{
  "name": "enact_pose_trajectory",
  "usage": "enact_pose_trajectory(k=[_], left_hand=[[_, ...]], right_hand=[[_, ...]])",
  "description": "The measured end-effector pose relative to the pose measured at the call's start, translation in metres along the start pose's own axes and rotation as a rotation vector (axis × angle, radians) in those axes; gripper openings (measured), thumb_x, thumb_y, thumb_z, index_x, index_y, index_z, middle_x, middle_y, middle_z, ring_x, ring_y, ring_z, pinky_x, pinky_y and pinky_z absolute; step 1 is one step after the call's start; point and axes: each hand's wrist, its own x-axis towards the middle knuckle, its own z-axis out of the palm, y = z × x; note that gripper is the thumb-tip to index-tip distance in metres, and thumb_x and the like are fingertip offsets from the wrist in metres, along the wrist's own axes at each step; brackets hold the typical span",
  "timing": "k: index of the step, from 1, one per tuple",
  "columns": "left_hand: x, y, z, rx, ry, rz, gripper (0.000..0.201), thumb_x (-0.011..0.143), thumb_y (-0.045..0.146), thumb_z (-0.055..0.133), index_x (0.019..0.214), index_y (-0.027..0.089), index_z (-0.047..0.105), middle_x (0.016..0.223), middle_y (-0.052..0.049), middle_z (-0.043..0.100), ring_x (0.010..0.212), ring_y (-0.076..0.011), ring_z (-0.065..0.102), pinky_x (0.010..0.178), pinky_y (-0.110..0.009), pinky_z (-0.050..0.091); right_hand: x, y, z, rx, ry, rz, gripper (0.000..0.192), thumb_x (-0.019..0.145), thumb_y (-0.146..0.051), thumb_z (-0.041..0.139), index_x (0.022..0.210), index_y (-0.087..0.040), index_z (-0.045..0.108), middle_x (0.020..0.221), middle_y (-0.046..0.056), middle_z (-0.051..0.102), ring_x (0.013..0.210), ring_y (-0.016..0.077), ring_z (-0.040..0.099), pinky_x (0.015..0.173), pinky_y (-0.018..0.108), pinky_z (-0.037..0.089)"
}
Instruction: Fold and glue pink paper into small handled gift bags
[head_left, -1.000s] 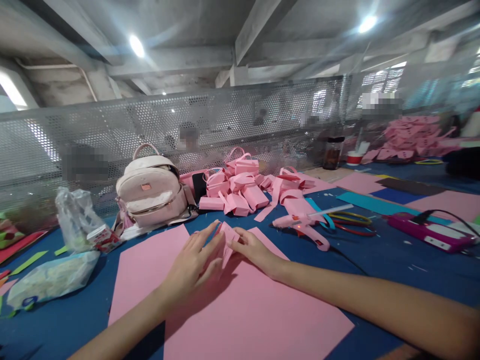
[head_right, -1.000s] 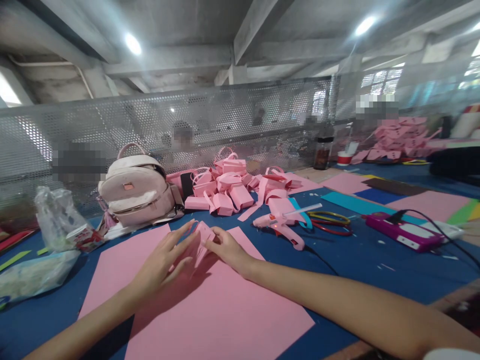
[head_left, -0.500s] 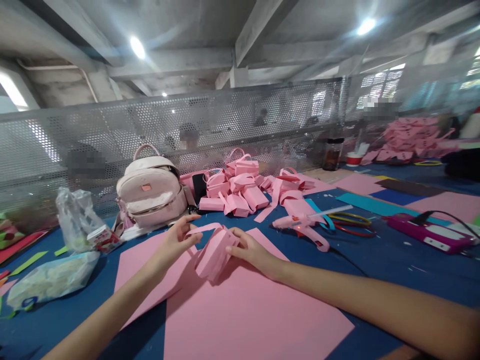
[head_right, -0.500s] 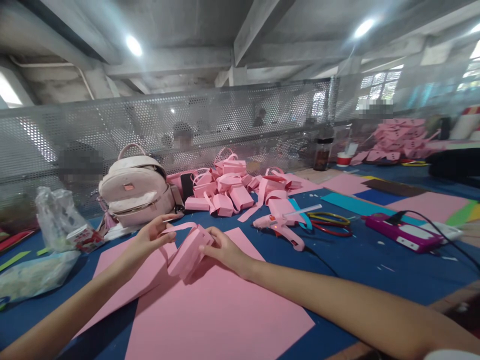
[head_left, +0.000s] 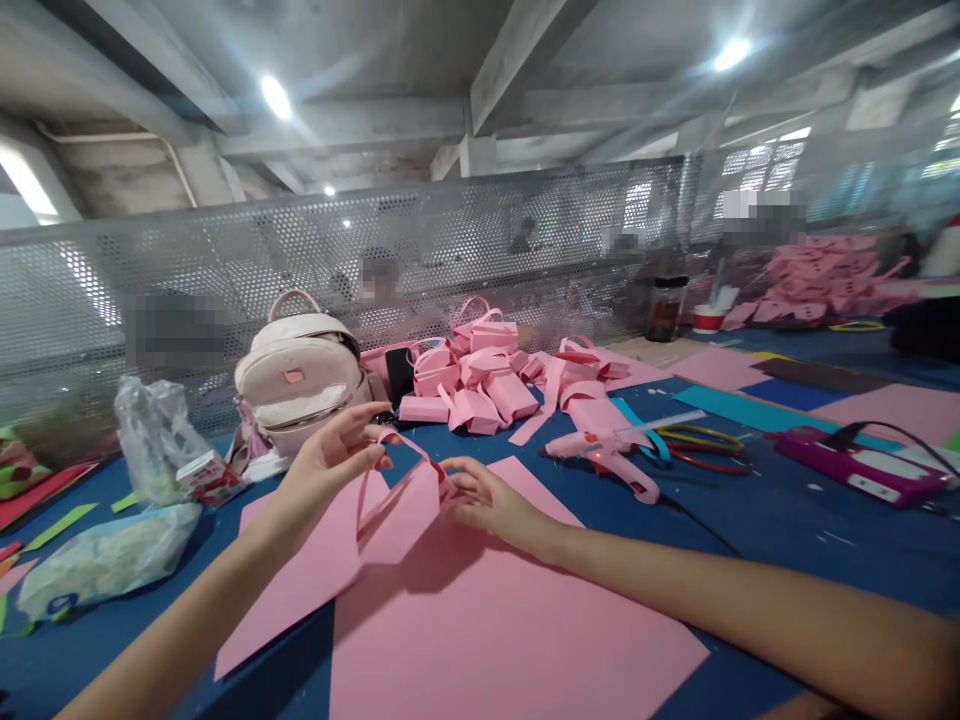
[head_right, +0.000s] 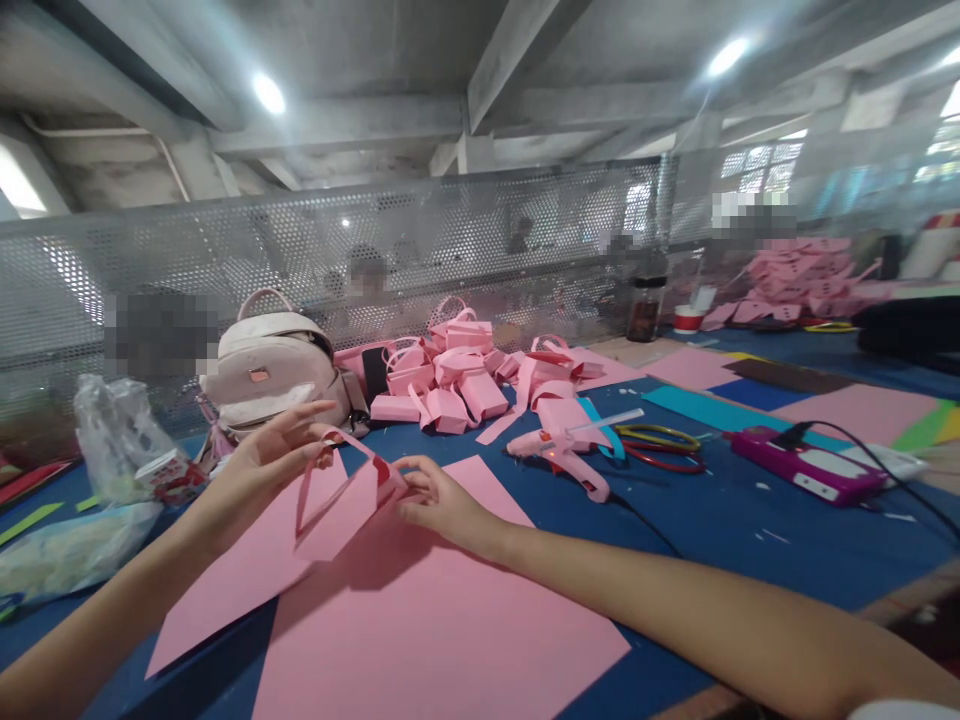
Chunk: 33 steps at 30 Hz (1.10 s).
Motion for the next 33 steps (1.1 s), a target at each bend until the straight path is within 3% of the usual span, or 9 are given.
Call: enact_pose_trajectory(k=[7, 11, 15, 18, 20, 22, 26, 30, 33], left_hand=[[0.000, 0.011, -0.012, 0.003, 0.049, 0.030, 0.051, 0.088, 0.042, 0.073, 0.134, 0.026, 0.057, 0.107, -0.003, 0.070, 0.092, -0.0143, 0.065, 0.085, -0.023, 0.051], [0.003, 0.012, -0.016, 0.047, 0.083, 0.039, 0.058, 0.088, 0.039, 0.073, 0.139, 0.025, 0.052, 0.122, -0.007, 0.066, 0.098, -0.0162, 0.064, 0.088, -0.025, 0.051], [0.000, 0.008, -0.010, 0.148, -0.053, 0.066, 0.058, 0.087, 0.035, 0.075, 0.140, 0.027, 0.051, 0.126, -0.008, 0.062, 0.095, -0.0169, 0.065, 0.084, -0.026, 0.052], [-0.009, 0.003, 0.003, 0.207, -0.200, 0.047, 0.050, 0.090, 0.032, 0.071, 0.136, 0.029, 0.054, 0.137, -0.009, 0.056, 0.099, -0.0194, 0.065, 0.083, -0.028, 0.053], [-0.016, 0.003, 0.011, 0.239, -0.280, 0.031, 0.046, 0.093, 0.032, 0.067, 0.137, 0.032, 0.055, 0.143, -0.007, 0.053, 0.100, -0.0191, 0.064, 0.085, -0.030, 0.053], [-0.023, 0.005, 0.016, 0.265, -0.313, 0.026, 0.044, 0.094, 0.031, 0.065, 0.137, 0.033, 0.056, 0.140, -0.006, 0.056, 0.098, -0.0189, 0.063, 0.087, -0.030, 0.053], [-0.027, 0.014, 0.017, 0.300, -0.293, 0.045, 0.043, 0.093, 0.033, 0.066, 0.136, 0.032, 0.059, 0.127, -0.006, 0.065, 0.088, -0.0178, 0.064, 0.083, -0.031, 0.054], [-0.018, 0.018, 0.006, 0.348, -0.204, 0.121, 0.042, 0.093, 0.038, 0.065, 0.133, 0.026, 0.058, 0.130, -0.009, 0.063, 0.097, -0.0208, 0.064, 0.088, -0.033, 0.053], [-0.007, 0.014, -0.006, 0.402, -0.067, 0.193, 0.037, 0.096, 0.040, 0.060, 0.127, 0.022, 0.060, 0.131, -0.010, 0.063, 0.101, -0.0211, 0.064, 0.088, -0.032, 0.051]], right_hand=[[-0.003, -0.003, 0.000, -0.035, -0.020, 0.061, 0.057, 0.077, -0.049, 0.079, 0.122, -0.028, 0.051, 0.121, 0.007, 0.064, 0.101, 0.0197, 0.062, 0.074, 0.029, 0.047], [-0.004, -0.004, 0.002, -0.066, -0.003, 0.047, 0.051, 0.081, -0.052, 0.075, 0.119, -0.026, 0.052, 0.124, 0.008, 0.062, 0.107, 0.0210, 0.061, 0.077, 0.030, 0.049], [-0.007, -0.004, 0.002, -0.105, 0.001, 0.007, 0.059, 0.080, -0.052, 0.077, 0.126, -0.027, 0.051, 0.141, 0.011, 0.052, 0.126, 0.0259, 0.052, 0.089, 0.037, 0.050], [-0.010, -0.005, 0.000, -0.149, -0.006, -0.007, 0.079, 0.074, -0.048, 0.084, 0.140, -0.032, 0.043, 0.157, 0.009, 0.035, 0.133, 0.0277, 0.045, 0.100, 0.042, 0.046], [-0.011, -0.006, 0.001, -0.192, -0.042, -0.045, 0.090, 0.069, -0.042, 0.089, 0.145, -0.034, 0.041, 0.159, 0.008, 0.034, 0.136, 0.0284, 0.043, 0.108, 0.044, 0.041], [-0.013, -0.010, 0.005, -0.213, -0.113, -0.099, 0.087, 0.066, -0.035, 0.090, 0.142, -0.030, 0.048, 0.151, 0.008, 0.046, 0.133, 0.0285, 0.047, 0.110, 0.043, 0.039], [-0.019, -0.022, 0.016, -0.189, -0.219, -0.104, 0.053, 0.075, -0.023, 0.077, 0.125, -0.021, 0.063, 0.121, 0.005, 0.066, 0.110, 0.0262, 0.062, 0.097, 0.037, 0.048], [-0.029, -0.040, 0.021, -0.277, -0.196, -0.021, 0.030, 0.071, -0.016, 0.071, 0.100, -0.019, 0.070, 0.094, 0.000, 0.067, 0.091, 0.0212, 0.061, 0.082, 0.030, 0.048], [-0.032, -0.069, 0.011, -0.491, -0.331, 0.005, 0.024, 0.067, -0.012, 0.072, 0.090, -0.020, 0.073, 0.085, -0.003, 0.063, 0.080, 0.0169, 0.056, 0.075, 0.026, 0.046]])
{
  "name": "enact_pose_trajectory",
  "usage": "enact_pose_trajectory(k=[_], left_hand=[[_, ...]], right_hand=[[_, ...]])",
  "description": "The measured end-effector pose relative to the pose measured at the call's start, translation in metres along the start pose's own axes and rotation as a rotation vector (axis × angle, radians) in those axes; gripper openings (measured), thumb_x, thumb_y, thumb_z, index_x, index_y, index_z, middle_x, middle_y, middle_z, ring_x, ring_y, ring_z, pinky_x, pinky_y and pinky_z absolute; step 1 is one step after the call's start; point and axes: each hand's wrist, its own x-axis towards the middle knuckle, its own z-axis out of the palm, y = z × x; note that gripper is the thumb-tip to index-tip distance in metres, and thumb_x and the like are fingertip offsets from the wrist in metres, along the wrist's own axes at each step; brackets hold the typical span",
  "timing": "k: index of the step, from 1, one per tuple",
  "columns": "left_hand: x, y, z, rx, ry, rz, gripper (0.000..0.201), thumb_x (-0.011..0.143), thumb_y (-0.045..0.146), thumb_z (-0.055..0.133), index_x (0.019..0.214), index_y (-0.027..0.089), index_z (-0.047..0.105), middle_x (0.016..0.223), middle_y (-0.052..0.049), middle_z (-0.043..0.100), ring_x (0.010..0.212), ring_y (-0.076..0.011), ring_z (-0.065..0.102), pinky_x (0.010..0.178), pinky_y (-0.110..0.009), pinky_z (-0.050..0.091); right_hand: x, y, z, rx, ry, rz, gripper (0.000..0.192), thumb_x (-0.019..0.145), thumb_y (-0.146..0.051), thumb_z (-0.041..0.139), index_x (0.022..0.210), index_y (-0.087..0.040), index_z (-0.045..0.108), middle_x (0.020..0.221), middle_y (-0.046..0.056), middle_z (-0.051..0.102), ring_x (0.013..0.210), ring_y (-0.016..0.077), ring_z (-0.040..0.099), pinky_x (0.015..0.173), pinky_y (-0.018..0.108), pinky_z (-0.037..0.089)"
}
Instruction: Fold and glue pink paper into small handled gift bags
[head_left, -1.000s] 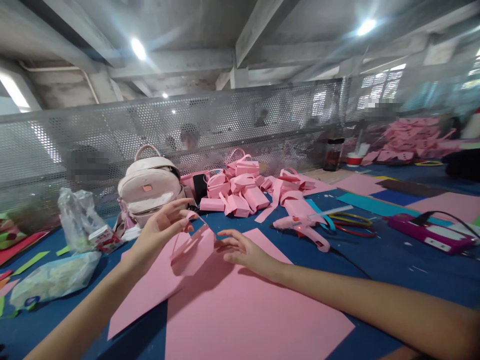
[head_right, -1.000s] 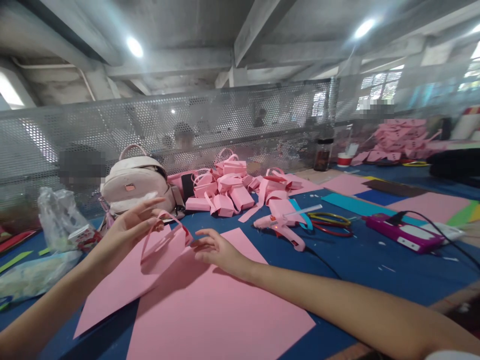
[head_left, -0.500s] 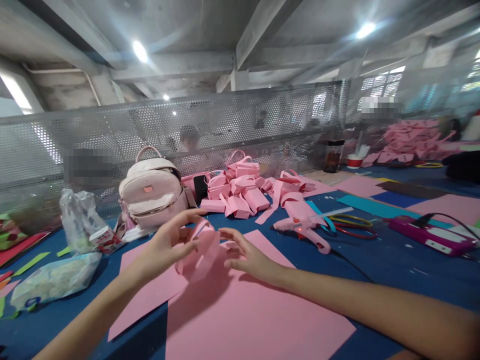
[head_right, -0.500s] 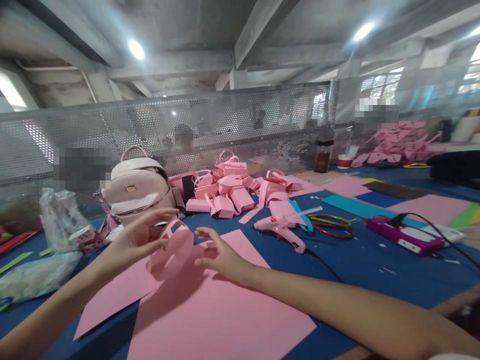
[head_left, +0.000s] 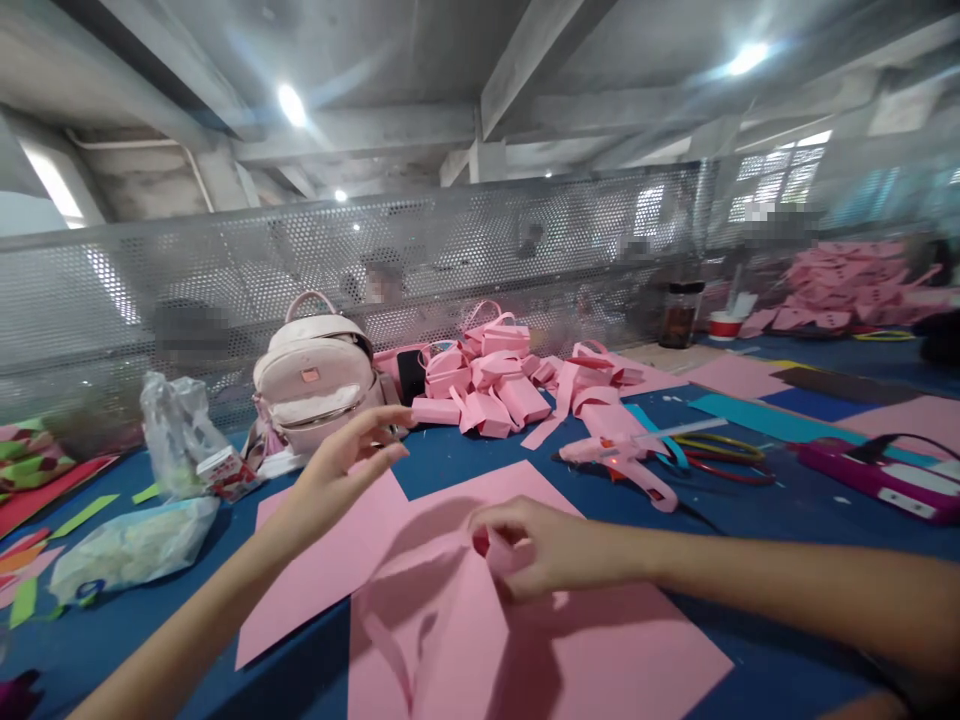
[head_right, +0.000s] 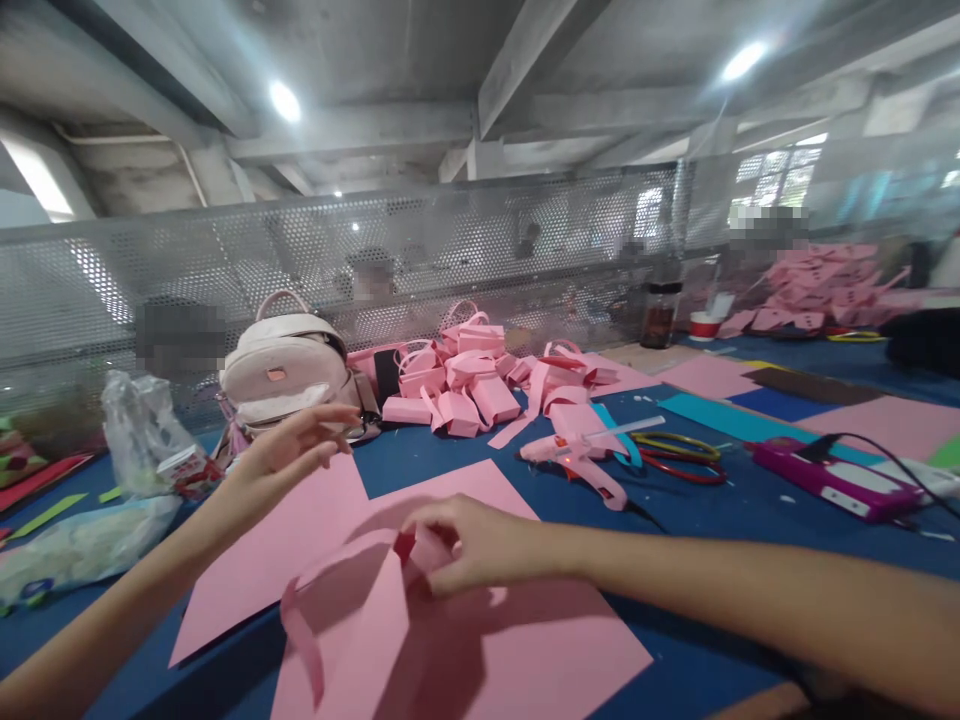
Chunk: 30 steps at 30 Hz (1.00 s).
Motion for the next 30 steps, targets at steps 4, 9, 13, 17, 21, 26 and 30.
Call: enact_pose_trajectory(k=[4, 9, 13, 17, 21, 26, 30], left_hand=[[0.008, -0.017, -0.008, -0.011, 0.168, -0.013, 0.038, 0.096, 0.044, 0.057, 0.126, 0.021, 0.057, 0.133, -0.010, 0.061, 0.099, -0.0197, 0.066, 0.080, -0.029, 0.051], [0.014, -0.030, -0.011, -0.044, 0.254, -0.035, 0.046, 0.093, 0.048, 0.060, 0.129, 0.021, 0.051, 0.132, -0.012, 0.059, 0.096, -0.0193, 0.067, 0.074, -0.028, 0.052], [0.014, -0.034, -0.011, -0.045, 0.239, -0.023, 0.047, 0.094, 0.047, 0.057, 0.131, 0.020, 0.047, 0.134, -0.013, 0.056, 0.098, -0.0192, 0.067, 0.074, -0.028, 0.052], [0.012, -0.036, -0.007, -0.013, 0.173, 0.001, 0.040, 0.097, 0.041, 0.053, 0.132, 0.023, 0.045, 0.137, -0.011, 0.053, 0.104, -0.0190, 0.064, 0.084, -0.029, 0.050], [0.008, -0.037, -0.002, 0.054, 0.087, -0.005, 0.036, 0.099, 0.035, 0.050, 0.133, 0.023, 0.044, 0.139, -0.011, 0.052, 0.113, -0.0206, 0.060, 0.094, -0.033, 0.048], [0.001, -0.036, 0.005, 0.168, -0.077, -0.064, 0.033, 0.096, 0.035, 0.054, 0.128, 0.025, 0.055, 0.135, -0.011, 0.058, 0.110, -0.0232, 0.063, 0.092, -0.036, 0.051], [-0.004, -0.040, 0.014, 0.246, -0.164, -0.096, 0.034, 0.093, 0.032, 0.056, 0.126, 0.027, 0.061, 0.129, -0.009, 0.065, 0.105, -0.0252, 0.065, 0.091, -0.038, 0.053]], right_hand=[[0.016, -0.038, -0.070, -0.248, 0.137, -0.038, 0.012, 0.067, -0.020, 0.081, 0.077, -0.017, 0.075, 0.076, -0.003, 0.065, 0.071, 0.0147, 0.058, 0.066, 0.025, 0.046], [0.072, -0.070, -0.187, -0.288, 0.618, -0.068, 0.021, 0.099, -0.026, 0.059, 0.116, -0.016, 0.067, 0.111, 0.004, 0.068, 0.099, 0.0183, 0.066, 0.087, 0.035, 0.053], [0.098, -0.069, -0.230, -0.324, 0.936, -0.058, 0.034, 0.102, -0.033, 0.059, 0.131, -0.016, 0.057, 0.132, 0.012, 0.059, 0.109, 0.0241, 0.064, 0.092, 0.047, 0.055], [0.098, -0.057, -0.216, -0.358, 0.958, -0.069, 0.035, 0.100, -0.032, 0.062, 0.131, -0.016, 0.057, 0.131, 0.011, 0.060, 0.108, 0.0244, 0.064, 0.090, 0.047, 0.056], [0.085, -0.061, -0.179, -0.380, 0.779, -0.097, 0.036, 0.095, -0.024, 0.066, 0.130, -0.015, 0.059, 0.136, 0.013, 0.059, 0.119, 0.0274, 0.059, 0.100, 0.051, 0.049], [0.046, -0.087, -0.103, -0.413, 0.386, -0.183, 0.023, 0.080, -0.012, 0.065, 0.096, -0.021, 0.078, 0.105, 0.005, 0.075, 0.104, 0.0278, 0.067, 0.098, 0.047, 0.048], [-0.012, -0.085, -0.021, -0.162, 0.077, -0.250, 0.032, 0.073, -0.029, 0.073, 0.103, -0.039, 0.078, 0.101, -0.003, 0.076, 0.097, 0.0258, 0.071, 0.082, 0.039, 0.056]])
